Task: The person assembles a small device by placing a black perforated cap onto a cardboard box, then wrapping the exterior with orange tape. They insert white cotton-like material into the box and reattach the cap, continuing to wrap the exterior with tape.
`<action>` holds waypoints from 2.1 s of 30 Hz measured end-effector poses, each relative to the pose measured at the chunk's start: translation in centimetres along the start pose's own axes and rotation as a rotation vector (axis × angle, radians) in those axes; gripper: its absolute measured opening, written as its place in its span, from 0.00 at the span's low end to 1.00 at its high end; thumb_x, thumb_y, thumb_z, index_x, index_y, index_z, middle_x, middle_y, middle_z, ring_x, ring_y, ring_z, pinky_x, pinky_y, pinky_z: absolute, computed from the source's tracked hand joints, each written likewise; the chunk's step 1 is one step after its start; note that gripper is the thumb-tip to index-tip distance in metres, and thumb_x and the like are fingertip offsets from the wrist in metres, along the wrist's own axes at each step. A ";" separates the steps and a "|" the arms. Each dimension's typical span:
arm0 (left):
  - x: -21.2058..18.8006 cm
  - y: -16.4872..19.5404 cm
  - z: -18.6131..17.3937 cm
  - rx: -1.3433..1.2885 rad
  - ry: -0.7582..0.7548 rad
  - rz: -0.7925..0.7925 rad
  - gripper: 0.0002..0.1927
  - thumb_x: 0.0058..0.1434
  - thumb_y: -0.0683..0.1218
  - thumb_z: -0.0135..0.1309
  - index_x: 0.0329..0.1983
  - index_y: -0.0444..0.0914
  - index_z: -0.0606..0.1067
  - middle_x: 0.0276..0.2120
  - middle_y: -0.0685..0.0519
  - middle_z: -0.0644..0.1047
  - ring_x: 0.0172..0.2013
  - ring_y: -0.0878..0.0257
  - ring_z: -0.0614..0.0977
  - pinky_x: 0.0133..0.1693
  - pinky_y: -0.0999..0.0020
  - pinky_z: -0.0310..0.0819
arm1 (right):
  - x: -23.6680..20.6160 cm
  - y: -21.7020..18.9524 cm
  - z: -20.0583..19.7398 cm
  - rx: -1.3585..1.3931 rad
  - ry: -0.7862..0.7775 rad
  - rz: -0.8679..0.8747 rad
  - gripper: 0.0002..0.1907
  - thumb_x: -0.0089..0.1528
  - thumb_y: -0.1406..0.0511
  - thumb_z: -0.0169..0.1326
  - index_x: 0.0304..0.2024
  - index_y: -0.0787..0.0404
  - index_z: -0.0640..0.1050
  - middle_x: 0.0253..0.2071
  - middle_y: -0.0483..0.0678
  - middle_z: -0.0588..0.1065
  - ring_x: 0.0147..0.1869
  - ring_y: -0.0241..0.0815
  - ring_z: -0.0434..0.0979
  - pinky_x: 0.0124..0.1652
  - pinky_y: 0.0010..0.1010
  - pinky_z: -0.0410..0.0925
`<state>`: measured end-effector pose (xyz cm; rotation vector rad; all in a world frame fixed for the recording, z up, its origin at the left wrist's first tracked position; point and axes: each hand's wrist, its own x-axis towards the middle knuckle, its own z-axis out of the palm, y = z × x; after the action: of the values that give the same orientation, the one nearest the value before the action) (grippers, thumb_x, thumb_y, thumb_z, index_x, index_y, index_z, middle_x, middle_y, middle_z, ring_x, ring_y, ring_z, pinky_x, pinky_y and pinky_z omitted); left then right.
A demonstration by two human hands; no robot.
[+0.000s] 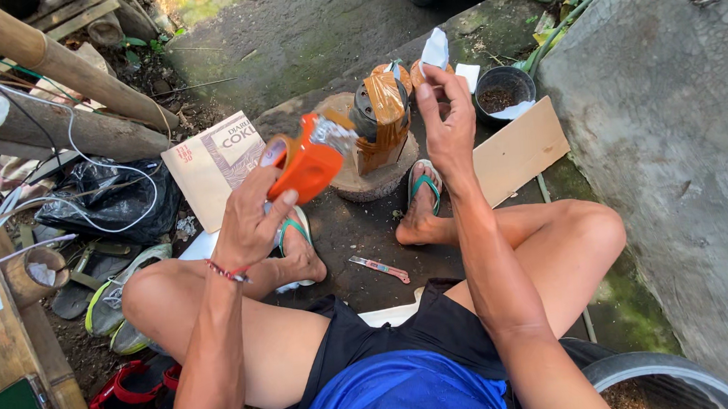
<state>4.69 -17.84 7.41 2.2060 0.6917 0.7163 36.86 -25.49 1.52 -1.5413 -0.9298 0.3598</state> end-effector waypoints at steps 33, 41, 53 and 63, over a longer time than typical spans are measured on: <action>4.9 -11.5 -11.5 -0.270 -0.128 -0.428 0.20 0.64 0.53 0.59 0.44 0.30 0.80 0.30 0.59 0.76 0.31 0.74 0.72 0.34 0.76 0.66 | 12.9 3.1 -16.1 0.440 -0.086 0.371 0.05 0.69 0.72 0.64 0.42 0.67 0.80 0.38 0.52 0.81 0.39 0.38 0.84 0.43 0.31 0.80; 6.0 -16.9 -6.7 -0.378 -0.158 -0.440 0.21 0.65 0.56 0.59 0.42 0.30 0.80 0.32 0.57 0.78 0.32 0.73 0.74 0.35 0.75 0.69 | 11.0 11.8 -14.1 0.394 0.032 0.511 0.06 0.67 0.68 0.64 0.37 0.61 0.80 0.32 0.44 0.79 0.32 0.34 0.78 0.36 0.26 0.73; 5.6 -23.9 15.4 -0.571 -0.052 -0.524 0.28 0.65 0.64 0.57 0.36 0.32 0.78 0.29 0.59 0.75 0.30 0.72 0.72 0.31 0.72 0.66 | 0.4 19.0 6.1 0.689 0.100 0.774 0.06 0.64 0.66 0.60 0.42 0.61 0.81 0.29 0.43 0.73 0.29 0.33 0.68 0.28 0.26 0.61; 6.1 -22.9 18.9 -0.911 0.042 -0.468 0.37 0.64 0.69 0.57 0.52 0.30 0.76 0.45 0.53 0.79 0.44 0.67 0.78 0.49 0.70 0.72 | 0.8 17.4 4.5 -0.191 0.192 0.594 0.37 0.54 0.57 0.67 0.65 0.56 0.72 0.54 0.53 0.73 0.52 0.43 0.75 0.49 0.31 0.71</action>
<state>15.53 -8.54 -19.36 1.1509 0.6823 0.6506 40.27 -20.72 -15.51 -1.9798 -0.3472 0.5410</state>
